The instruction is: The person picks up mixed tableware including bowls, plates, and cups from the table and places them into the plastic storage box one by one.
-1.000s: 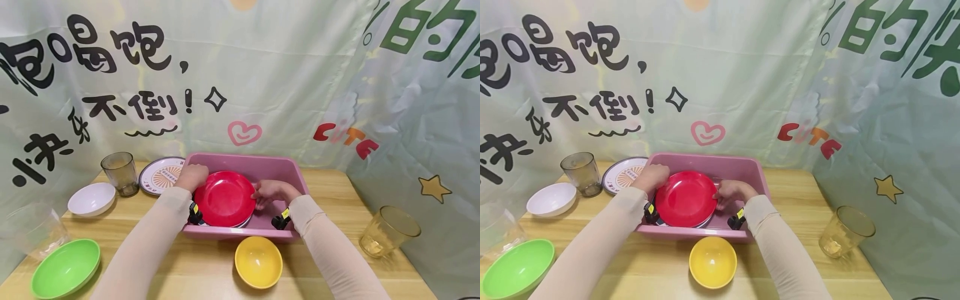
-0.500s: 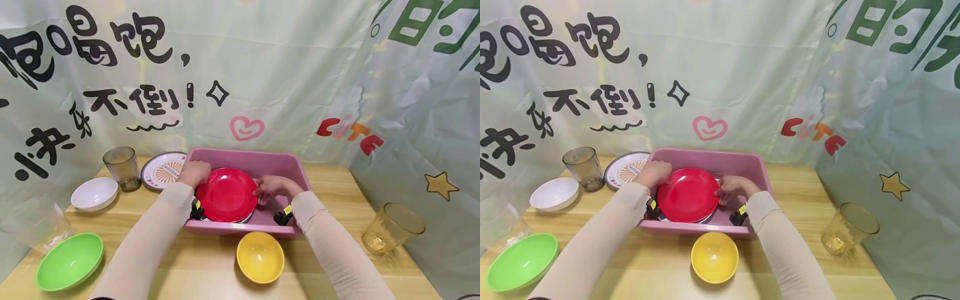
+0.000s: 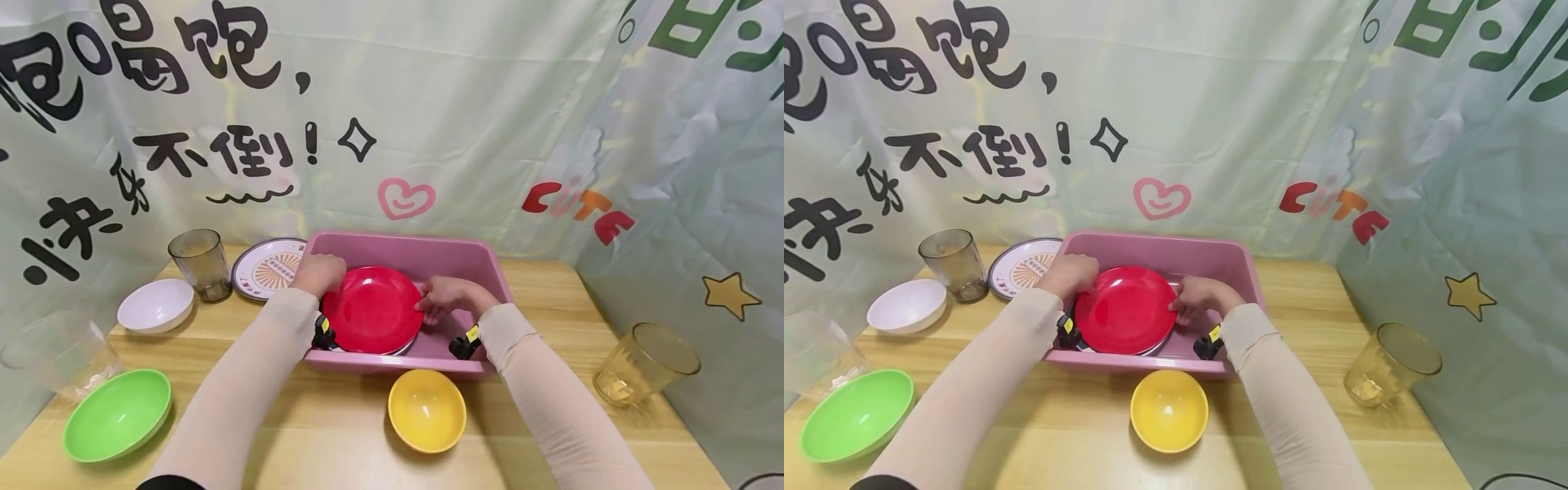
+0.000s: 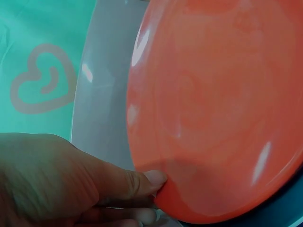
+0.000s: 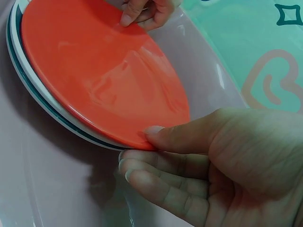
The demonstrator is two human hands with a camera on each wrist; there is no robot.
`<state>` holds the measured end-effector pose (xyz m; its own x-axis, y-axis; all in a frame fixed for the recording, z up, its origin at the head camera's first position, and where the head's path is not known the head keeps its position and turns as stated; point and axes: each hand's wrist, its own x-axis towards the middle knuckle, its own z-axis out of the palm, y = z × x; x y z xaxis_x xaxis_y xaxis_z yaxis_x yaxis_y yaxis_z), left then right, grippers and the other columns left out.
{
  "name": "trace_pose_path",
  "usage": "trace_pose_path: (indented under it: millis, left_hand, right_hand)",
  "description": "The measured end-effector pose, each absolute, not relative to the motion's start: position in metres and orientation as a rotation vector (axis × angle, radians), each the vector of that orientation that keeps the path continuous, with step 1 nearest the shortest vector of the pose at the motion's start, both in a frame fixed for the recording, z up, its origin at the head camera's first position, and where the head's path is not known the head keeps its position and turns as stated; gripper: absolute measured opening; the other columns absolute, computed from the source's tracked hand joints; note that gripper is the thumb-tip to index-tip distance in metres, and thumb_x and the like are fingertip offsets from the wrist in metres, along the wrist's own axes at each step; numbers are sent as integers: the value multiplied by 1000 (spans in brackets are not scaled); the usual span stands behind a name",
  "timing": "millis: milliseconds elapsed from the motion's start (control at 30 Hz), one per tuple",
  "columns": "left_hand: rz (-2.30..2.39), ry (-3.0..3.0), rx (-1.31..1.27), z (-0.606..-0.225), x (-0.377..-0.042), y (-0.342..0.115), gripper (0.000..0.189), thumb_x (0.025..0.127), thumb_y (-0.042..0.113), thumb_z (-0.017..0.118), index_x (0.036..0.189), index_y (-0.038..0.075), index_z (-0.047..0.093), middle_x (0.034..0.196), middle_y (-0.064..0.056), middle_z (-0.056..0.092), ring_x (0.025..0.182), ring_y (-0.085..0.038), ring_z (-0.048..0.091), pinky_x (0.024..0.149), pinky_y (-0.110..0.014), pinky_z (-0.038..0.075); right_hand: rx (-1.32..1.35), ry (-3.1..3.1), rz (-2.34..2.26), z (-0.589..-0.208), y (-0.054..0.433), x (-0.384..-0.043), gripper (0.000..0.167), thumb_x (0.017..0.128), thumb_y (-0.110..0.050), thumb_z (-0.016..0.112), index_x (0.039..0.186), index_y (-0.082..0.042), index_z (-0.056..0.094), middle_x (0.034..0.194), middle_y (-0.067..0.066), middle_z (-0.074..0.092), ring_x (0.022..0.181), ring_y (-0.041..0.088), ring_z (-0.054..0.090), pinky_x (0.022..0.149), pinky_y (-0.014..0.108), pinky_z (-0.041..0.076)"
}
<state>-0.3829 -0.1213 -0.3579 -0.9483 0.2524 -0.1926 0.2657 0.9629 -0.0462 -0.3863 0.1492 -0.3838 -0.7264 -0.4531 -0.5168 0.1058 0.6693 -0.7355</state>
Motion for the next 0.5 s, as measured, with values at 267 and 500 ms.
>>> trace_pose_path:
  millis: [267, 500]
  left_hand:
    - [-117, 2910, 366, -360, -386, -120, 7, 78, 7, 68, 85, 10, 68, 98, -9, 66, 84, -27, 56, 74, -39, 45]
    - [-103, 2910, 347, -360, -386, -121, 7, 78, 7, 70, 85, 10, 68, 93, -8, 65, 82, -27, 55, 72, -38, 45]
  right_hand:
    - [-276, 2162, -989, -384, 150, -386, 12, 94, -6, 64, 88, 2, 58, 72, 14, 67, 62, 19, 66, 66, 32, 59]
    - [-297, 2162, -975, -384, 149, -387, 11, 94, -7, 65, 89, 3, 63, 76, 16, 69, 65, 21, 67, 67, 31, 59]
